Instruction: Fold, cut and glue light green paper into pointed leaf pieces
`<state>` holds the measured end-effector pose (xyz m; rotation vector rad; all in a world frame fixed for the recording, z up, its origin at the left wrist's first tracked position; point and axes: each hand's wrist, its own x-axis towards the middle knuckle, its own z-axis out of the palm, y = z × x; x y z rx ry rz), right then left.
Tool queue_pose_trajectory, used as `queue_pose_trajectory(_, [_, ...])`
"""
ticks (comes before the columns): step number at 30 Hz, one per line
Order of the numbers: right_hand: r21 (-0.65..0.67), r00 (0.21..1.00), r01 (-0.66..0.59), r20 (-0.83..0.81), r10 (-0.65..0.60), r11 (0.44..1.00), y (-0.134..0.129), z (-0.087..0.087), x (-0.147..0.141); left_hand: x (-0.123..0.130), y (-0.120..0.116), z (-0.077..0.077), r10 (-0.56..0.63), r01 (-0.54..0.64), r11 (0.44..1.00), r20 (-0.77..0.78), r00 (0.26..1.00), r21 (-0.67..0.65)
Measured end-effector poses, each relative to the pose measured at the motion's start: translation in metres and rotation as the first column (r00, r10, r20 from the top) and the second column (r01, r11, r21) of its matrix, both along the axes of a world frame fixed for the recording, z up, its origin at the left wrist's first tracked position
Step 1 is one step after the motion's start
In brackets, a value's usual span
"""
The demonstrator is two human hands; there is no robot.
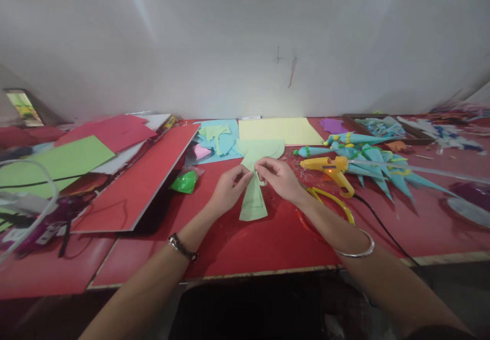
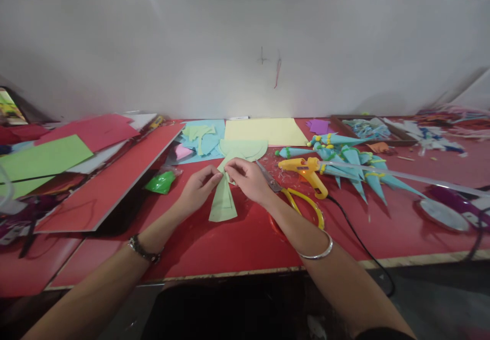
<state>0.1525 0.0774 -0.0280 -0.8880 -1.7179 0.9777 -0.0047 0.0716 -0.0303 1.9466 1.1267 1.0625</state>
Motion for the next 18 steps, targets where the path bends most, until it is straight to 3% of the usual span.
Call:
queue_pose_trajectory(8, [-0.059,0.997,0.022,-0.078,-0.027,0.998,0.0025,-0.0038,0.0001,0.0013,-0.0016,0.0025,0.02,-0.019,1.0,0.043,0.999,-0.013])
queue_pose_trajectory(18, [-0.018,0.998,0.055,-0.01,-0.055,0.998,0.0016,-0.0021,0.0009,-0.0003,-0.0008,0.0005,0.012,-0.011,1.0,0.05,0.999,-0.016])
